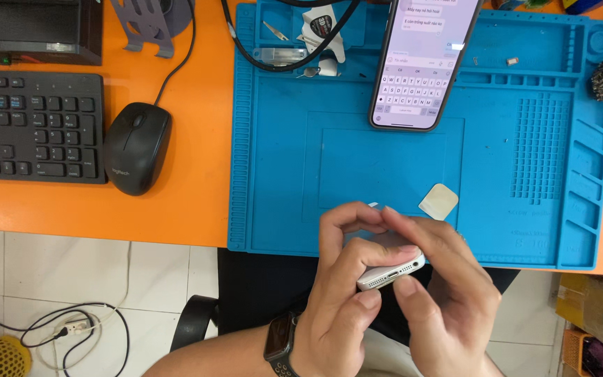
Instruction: The person removes screws from the bottom of a white smartphone using a screwdriver. They then use a prying tool to separate the screen from the phone's body, lift the screen, and disconnect internal ribbon cables before removing the battery.
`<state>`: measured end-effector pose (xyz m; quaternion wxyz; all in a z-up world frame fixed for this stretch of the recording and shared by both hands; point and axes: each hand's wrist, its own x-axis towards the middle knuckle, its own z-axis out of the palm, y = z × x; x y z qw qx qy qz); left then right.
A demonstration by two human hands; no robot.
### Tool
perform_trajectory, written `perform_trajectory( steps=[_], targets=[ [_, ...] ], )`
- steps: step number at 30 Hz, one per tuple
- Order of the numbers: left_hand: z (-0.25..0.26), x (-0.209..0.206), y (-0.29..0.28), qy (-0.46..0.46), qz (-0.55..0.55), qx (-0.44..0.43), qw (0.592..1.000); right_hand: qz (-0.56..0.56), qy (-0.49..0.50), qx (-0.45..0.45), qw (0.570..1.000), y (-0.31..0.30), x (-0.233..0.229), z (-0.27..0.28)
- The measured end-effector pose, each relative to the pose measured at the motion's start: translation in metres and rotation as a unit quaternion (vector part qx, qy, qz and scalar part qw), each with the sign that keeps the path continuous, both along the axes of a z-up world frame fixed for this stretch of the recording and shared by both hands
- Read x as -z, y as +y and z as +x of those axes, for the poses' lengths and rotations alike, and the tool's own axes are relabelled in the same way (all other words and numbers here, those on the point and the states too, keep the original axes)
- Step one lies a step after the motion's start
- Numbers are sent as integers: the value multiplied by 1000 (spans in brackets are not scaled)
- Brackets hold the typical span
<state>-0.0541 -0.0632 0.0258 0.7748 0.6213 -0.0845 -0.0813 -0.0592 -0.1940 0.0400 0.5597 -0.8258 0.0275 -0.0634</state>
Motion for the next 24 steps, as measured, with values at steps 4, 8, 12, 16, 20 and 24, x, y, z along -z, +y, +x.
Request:
perform_trajectory(
  steps=[4, 8, 12, 16, 20, 24],
  targets=[
    [-1, 1, -1, -1, -8, -18, 1000, -27, 4, 15, 1000, 0, -4, 1],
    [0, 4, -1, 5, -15, -17, 1000, -28, 0, 26, 999, 3, -7, 4],
    [-1, 4, -2, 6, 1, -21, 1000, 30, 14, 21, 999, -2, -6, 4],
    [-1, 6, -2, -2, -7, -13, 1000, 140, 72, -54, 986, -19, -1, 8],
    [-1, 8, -1, -3, -16, -16, 1000, 196, 128, -46, 971, -15, -1, 13],
    [-1, 10, 0, -5, -29, -65, 997, 297, 126, -71, 944, -7, 0, 16]
  ],
)
